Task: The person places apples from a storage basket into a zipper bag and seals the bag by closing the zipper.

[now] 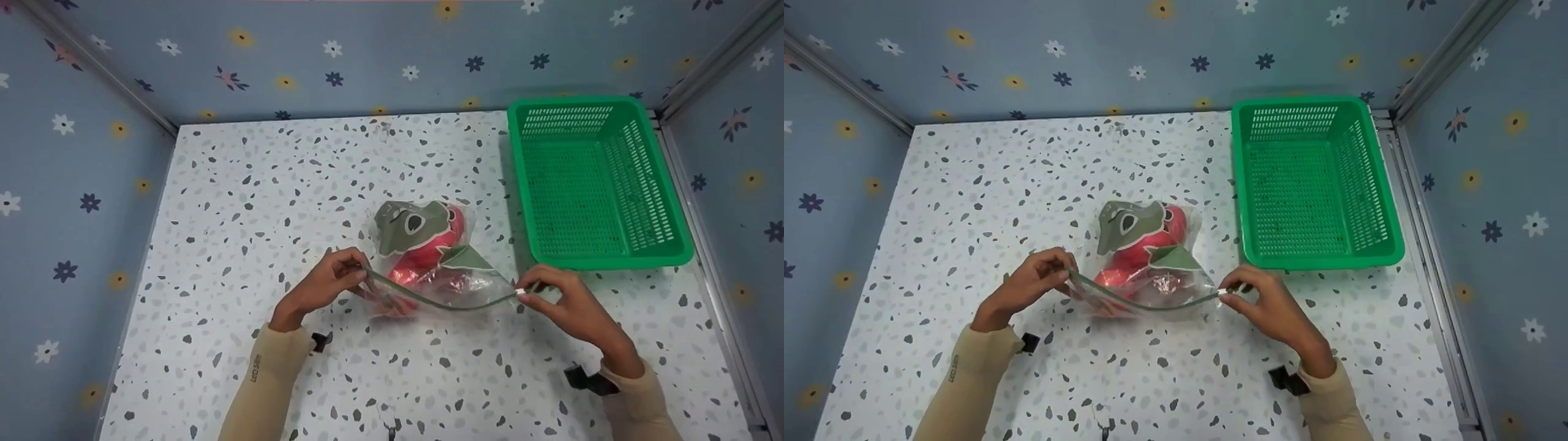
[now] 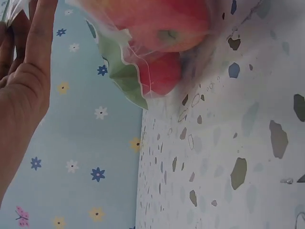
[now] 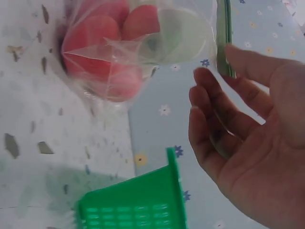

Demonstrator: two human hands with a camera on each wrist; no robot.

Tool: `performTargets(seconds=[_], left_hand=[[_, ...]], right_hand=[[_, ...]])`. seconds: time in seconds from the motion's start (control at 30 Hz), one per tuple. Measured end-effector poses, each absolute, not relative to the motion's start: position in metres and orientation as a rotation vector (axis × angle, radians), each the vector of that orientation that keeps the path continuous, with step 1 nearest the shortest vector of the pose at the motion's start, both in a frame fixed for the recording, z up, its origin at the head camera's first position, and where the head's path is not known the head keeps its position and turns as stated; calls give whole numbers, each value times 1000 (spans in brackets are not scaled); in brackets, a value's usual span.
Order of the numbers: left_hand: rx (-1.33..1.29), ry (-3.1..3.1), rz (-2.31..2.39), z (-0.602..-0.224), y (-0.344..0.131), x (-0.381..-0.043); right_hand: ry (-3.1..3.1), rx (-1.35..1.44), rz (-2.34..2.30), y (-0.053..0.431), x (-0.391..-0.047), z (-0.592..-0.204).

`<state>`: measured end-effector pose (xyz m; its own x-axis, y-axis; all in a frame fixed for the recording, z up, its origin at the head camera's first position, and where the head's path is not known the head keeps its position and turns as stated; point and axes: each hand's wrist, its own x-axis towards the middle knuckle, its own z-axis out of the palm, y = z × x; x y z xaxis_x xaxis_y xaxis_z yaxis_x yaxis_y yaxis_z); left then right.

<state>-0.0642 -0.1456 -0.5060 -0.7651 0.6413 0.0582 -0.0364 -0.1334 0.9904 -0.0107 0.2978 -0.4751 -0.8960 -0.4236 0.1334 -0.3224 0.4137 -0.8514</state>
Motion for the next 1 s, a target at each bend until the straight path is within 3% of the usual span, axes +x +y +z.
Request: performTargets(seconds=[0.27,0.53,0.83,1.0], left_hand=[[766,1560,1797,-512,-150,-65],[799,1595,1697,-519,-151,-76],[92,2099,1750,-529,-133,-108],[-168,2160,1685,-535,-120,-132]], right_hand=[[2302,-746,-1590,313,-5,-493],[2427,-469,-1439,292,-14,-506],[2518,-237,-1329,254,-52,-527],[2563,-110,-1326,233,-80,-534]])
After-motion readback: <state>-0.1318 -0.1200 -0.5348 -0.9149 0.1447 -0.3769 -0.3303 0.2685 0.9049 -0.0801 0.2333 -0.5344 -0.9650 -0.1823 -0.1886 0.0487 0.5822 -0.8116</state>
